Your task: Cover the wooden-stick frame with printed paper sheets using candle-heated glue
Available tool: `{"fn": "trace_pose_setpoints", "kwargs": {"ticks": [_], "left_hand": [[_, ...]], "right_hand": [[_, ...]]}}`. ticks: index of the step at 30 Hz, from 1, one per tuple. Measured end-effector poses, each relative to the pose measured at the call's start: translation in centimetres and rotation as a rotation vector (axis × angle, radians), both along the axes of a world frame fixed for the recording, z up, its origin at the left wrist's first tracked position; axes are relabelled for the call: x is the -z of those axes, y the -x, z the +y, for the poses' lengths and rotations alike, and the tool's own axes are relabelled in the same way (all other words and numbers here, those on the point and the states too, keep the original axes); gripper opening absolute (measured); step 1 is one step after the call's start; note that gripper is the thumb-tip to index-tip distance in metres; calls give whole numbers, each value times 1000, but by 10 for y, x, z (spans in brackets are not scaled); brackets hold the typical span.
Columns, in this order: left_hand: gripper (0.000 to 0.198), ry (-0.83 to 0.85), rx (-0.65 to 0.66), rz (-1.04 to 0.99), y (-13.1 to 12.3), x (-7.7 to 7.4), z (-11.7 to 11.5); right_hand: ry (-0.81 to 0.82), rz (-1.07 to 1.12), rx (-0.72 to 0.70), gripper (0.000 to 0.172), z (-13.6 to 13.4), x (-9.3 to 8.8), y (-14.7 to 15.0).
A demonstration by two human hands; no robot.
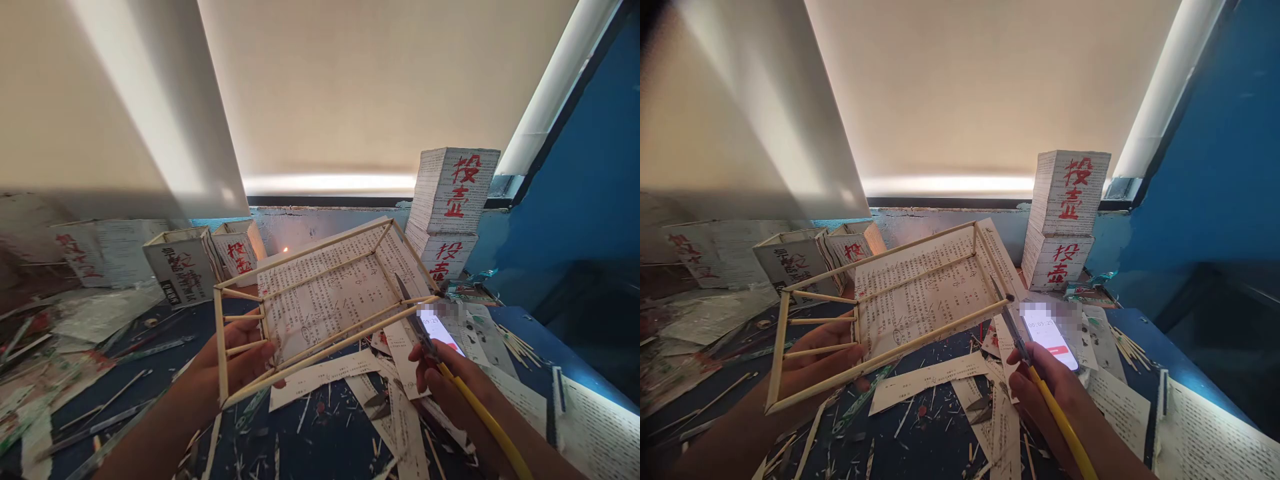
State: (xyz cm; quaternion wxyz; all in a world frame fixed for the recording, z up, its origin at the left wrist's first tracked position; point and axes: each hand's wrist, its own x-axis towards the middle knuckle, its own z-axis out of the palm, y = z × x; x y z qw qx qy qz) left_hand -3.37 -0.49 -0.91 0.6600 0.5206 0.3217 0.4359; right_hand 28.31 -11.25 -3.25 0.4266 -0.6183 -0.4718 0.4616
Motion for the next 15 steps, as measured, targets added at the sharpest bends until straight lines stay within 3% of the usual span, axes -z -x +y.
{"fn": "trace_pose_setpoints", "kwargs": {"ticks": [6, 15], "left_hand": [[51, -65, 105, -36, -5, -7, -1], [50, -82, 54, -28, 0, -3, 0]], "right_hand": [[-27, 11, 1, 65, 4, 14, -3], [-132, 14, 24, 59, 7, 26, -6]]}}
